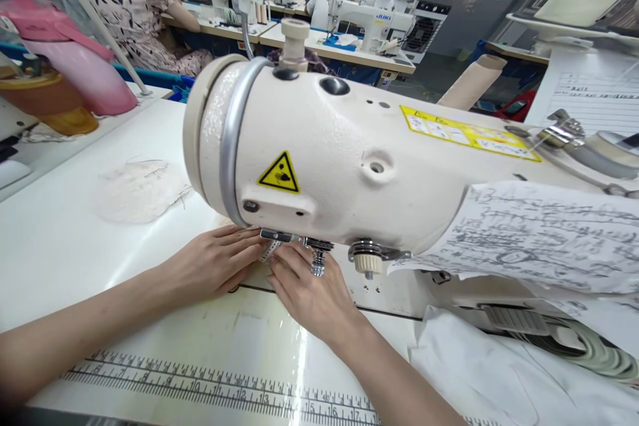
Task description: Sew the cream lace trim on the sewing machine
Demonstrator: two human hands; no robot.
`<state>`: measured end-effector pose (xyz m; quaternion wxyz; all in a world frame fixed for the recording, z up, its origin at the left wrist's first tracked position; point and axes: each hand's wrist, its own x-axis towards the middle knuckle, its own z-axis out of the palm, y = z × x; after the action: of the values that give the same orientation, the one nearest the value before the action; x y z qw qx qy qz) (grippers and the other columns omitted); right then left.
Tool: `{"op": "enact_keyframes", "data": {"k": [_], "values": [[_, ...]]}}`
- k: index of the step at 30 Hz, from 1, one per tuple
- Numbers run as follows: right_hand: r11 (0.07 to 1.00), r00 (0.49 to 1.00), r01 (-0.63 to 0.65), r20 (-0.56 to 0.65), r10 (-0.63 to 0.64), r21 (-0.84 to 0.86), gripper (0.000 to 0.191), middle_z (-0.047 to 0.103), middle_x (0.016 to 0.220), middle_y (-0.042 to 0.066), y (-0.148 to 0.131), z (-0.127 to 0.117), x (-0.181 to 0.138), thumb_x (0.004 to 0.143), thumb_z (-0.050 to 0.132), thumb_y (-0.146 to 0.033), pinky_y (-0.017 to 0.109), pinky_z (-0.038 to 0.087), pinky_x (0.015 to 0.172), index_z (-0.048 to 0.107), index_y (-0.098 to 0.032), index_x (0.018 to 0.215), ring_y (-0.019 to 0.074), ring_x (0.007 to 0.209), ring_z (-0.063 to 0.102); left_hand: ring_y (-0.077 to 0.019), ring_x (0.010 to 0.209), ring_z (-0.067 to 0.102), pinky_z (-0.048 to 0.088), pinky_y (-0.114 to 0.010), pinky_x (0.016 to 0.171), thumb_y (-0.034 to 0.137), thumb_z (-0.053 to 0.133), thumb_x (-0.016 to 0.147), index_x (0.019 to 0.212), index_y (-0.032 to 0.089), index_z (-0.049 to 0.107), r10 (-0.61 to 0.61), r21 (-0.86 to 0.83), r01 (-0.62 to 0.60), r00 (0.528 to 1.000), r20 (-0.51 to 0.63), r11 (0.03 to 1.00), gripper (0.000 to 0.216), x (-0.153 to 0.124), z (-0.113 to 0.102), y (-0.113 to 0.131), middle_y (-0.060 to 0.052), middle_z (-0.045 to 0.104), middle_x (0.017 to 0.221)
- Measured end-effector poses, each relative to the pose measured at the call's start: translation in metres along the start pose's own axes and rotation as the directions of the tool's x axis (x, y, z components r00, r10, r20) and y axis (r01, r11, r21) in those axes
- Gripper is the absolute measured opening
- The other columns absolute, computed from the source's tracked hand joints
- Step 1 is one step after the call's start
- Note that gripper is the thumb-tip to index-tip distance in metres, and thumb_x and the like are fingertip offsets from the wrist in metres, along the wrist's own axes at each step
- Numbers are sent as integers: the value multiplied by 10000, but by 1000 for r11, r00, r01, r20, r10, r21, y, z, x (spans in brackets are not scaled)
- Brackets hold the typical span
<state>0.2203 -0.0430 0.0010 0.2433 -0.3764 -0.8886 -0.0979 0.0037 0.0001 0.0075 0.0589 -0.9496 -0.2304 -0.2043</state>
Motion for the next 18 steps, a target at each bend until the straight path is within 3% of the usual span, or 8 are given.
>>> {"op": "enact_keyframes", "data": {"k": [7, 18], "values": [[999, 1000, -4, 11, 4, -41, 226, 696, 1119, 47, 1, 0, 0, 966, 491, -253, 298, 483, 812, 670, -180, 1084, 163, 1036, 625, -243, 1173, 596, 448, -425, 1058, 196, 370, 956, 1092, 104, 586, -56, 11, 55, 996, 65, 998, 271, 1, -1, 3, -137, 642, 1228], [994, 1000, -22, -16, 20, -106, 213, 693, 1143, 56, 5, 1, 0, 957, 522, -261, 304, 473, 820, 682, -170, 1063, 162, 972, 644, -259, 1184, 587, 404, -437, 1080, 240, 384, 973, 1221, 81, 566, -36, 77, 35, 999, 11, 996, 346, -3, 4, 5, -138, 624, 1259]]}}
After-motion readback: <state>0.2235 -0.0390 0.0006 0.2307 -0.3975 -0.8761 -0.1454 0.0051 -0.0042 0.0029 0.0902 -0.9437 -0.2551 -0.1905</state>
